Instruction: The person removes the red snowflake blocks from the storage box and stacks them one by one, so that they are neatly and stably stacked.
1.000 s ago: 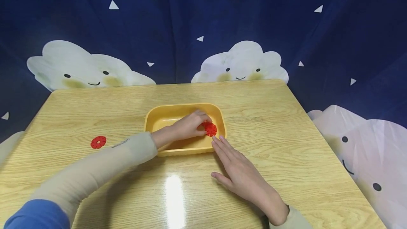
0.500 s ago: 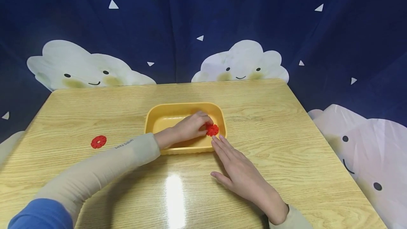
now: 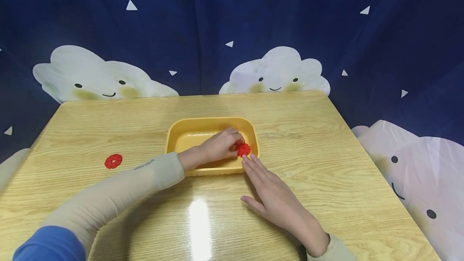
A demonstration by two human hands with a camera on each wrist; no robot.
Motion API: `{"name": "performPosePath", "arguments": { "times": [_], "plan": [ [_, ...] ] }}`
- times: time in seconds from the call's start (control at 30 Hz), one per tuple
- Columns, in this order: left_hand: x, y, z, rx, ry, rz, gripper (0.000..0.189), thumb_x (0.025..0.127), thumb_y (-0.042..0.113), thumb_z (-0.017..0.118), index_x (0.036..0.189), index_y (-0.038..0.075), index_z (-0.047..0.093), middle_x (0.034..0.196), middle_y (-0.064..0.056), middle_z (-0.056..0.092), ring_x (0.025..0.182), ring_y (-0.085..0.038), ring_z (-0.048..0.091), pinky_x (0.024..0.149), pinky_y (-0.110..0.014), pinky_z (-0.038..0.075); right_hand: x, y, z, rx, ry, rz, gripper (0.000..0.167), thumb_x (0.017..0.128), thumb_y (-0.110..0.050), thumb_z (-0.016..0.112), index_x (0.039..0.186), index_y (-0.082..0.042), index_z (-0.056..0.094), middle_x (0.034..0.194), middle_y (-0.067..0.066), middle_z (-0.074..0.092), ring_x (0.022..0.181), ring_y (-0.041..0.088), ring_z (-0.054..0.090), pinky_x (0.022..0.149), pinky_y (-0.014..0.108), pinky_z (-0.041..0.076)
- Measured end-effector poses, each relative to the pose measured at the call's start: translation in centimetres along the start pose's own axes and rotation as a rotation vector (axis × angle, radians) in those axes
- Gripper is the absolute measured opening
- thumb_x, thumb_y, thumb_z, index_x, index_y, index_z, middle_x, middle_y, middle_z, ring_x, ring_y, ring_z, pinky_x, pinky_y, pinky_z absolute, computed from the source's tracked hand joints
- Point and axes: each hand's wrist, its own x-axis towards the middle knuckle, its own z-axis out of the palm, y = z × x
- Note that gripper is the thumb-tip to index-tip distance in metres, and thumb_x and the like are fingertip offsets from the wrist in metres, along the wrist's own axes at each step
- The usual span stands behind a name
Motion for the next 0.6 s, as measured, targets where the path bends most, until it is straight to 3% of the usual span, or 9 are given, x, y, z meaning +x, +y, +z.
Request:
{"name": "performPosePath", "arguments": {
  "times": [0.4, 0.6],
  "plan": [
    [-0.2, 0.0, -0.3, -0.072, -0.002, -0.039, 0.032, 0.077, 0.015, 0.083, 0.103, 0.003, 0.067, 0.094, -0.006, 0.063, 0.090, -0.019, 0.052, 0.080, -0.025, 0.045, 0.0, 0.0, 0.0, 0.004, 0.002, 0.001, 0.086, 0.093, -0.039, 0.065, 0.157, -0.010, 0.016, 0.162, 0.005, 0.018, 0.148, 0.024, 0.014, 0.112, 0.049, 0.030],
    [-1.0, -0.2, -1.5, -0.153, 0.056, -0.064, 0.028, 0.078, 0.009, 0.078, 0.103, 0.000, 0.068, 0.093, -0.009, 0.063, 0.088, -0.019, 0.052, 0.077, -0.024, 0.047, -0.1, 0.0, 0.0, 0.001, 0.000, 0.001, 0.086, 0.094, -0.039, 0.065, 0.158, -0.011, 0.015, 0.162, 0.006, 0.018, 0.148, 0.024, 0.015, 0.111, 0.050, 0.030]
  ]
}}
